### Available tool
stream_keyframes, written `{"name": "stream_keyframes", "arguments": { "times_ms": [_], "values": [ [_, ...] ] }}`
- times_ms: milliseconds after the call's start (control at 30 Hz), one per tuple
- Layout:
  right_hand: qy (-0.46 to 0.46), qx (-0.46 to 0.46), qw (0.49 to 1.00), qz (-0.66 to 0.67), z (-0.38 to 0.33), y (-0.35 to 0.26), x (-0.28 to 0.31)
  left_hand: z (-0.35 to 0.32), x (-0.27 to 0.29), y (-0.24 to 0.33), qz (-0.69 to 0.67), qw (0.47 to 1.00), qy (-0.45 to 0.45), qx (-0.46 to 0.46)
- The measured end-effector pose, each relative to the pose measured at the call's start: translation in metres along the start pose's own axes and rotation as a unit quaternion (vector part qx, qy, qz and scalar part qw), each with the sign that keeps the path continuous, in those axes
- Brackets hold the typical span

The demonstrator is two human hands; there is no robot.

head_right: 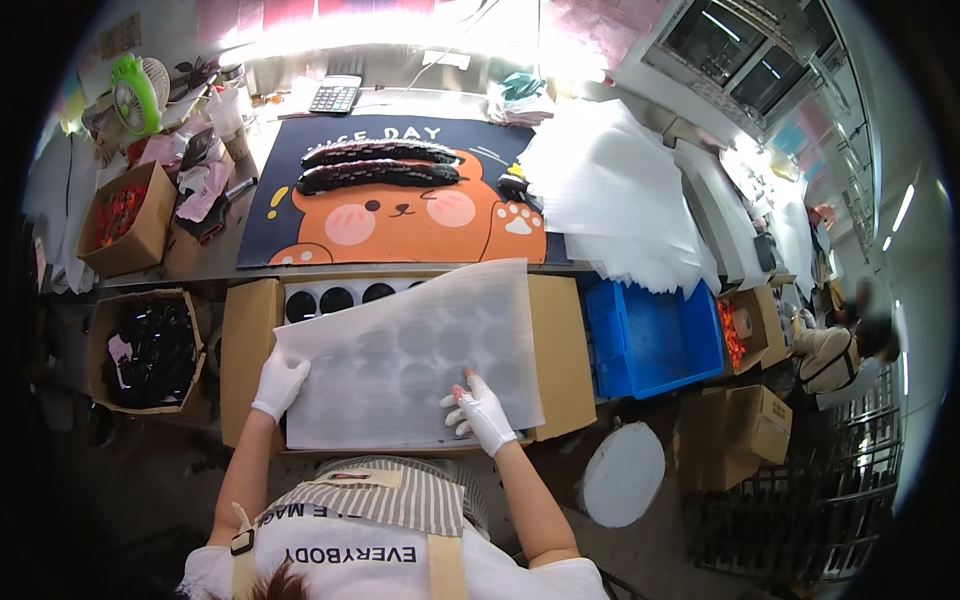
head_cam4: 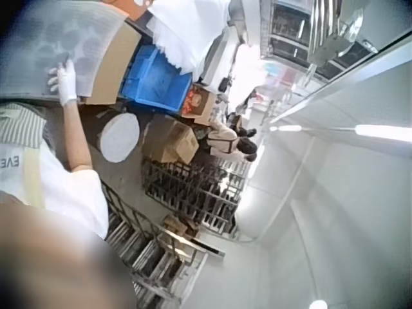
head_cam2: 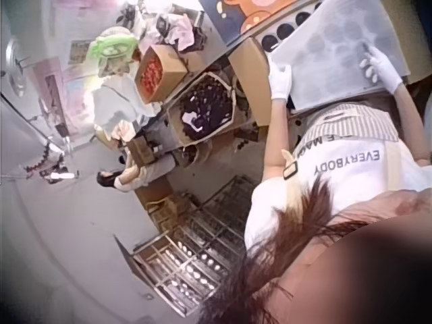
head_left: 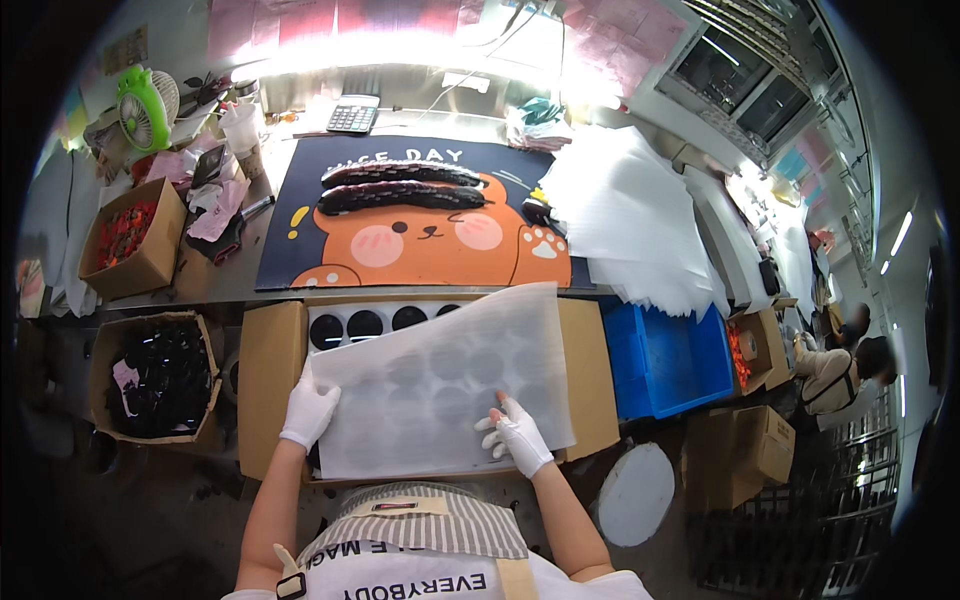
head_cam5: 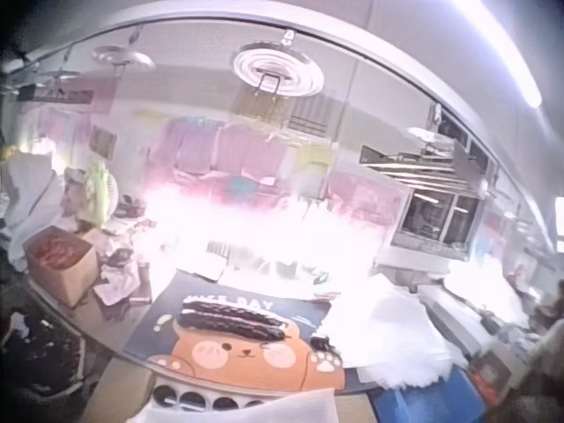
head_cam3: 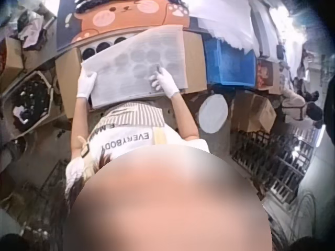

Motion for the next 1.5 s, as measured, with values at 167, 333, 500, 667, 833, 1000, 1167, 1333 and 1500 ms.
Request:
{"name": "stream_keyframes", "arguments": {
  "times_ms": [167, 333, 500, 667, 833, 1000, 1167, 1333, 1500],
  "values": [
    [0.036, 0.046, 0.997, -0.058, 0.002, 0.013, 0.005, -0.001, 0.01, 0.01, 0.102, 0.994, -0.024, 0.042],
    [0.116, 0.546, 0.708, -0.432, -0.022, -0.096, -0.039, 0.012, 0.012, 0.001, 0.089, 0.994, -0.055, 0.017],
    [0.105, 0.481, 0.64, -0.59, 0.052, -0.104, -0.07, 0.005, 0.026, 0.052, 0.165, 0.985, -0.037, 0.023],
    [0.063, 0.42, 0.64, -0.64, 0.09, -0.081, -0.071, -0.058, 0.062, 0.127, 0.09, 0.943, 0.143, -0.288],
    [0.08, 0.444, 0.631, -0.631, 0.09, -0.078, -0.07, -0.046, -0.036, 0.139, 0.352, 0.886, 0.007, -0.301],
    [0.062, 0.502, 0.651, -0.566, 0.079, -0.091, -0.075, -0.016, -0.046, 0.067, 0.378, 0.907, 0.014, -0.184],
    [0.086, 0.518, 0.758, -0.386, 0.131, -0.182, -0.061, 0.058, -0.041, 0.115, 0.227, 0.907, 0.121, -0.333],
    [0.146, 0.567, 0.645, -0.491, 0.275, -0.275, -0.047, 0.198, -0.053, 0.121, 0.274, 0.918, 0.141, -0.248],
    [0.099, 0.422, 0.595, -0.677, 0.33, -0.305, -0.083, 0.266, -0.021, 0.078, 0.321, 0.906, 0.206, -0.183]
  ]
}}
Point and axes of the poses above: each hand's wrist, its own z-axis towards the middle knuckle, its own x-axis out of the back of the hand, y = z × x, the point moved 6 cm from there along z, towards the middle knuckle, and after that the axes turned 9 degrees about y, right-handed, at the moved point
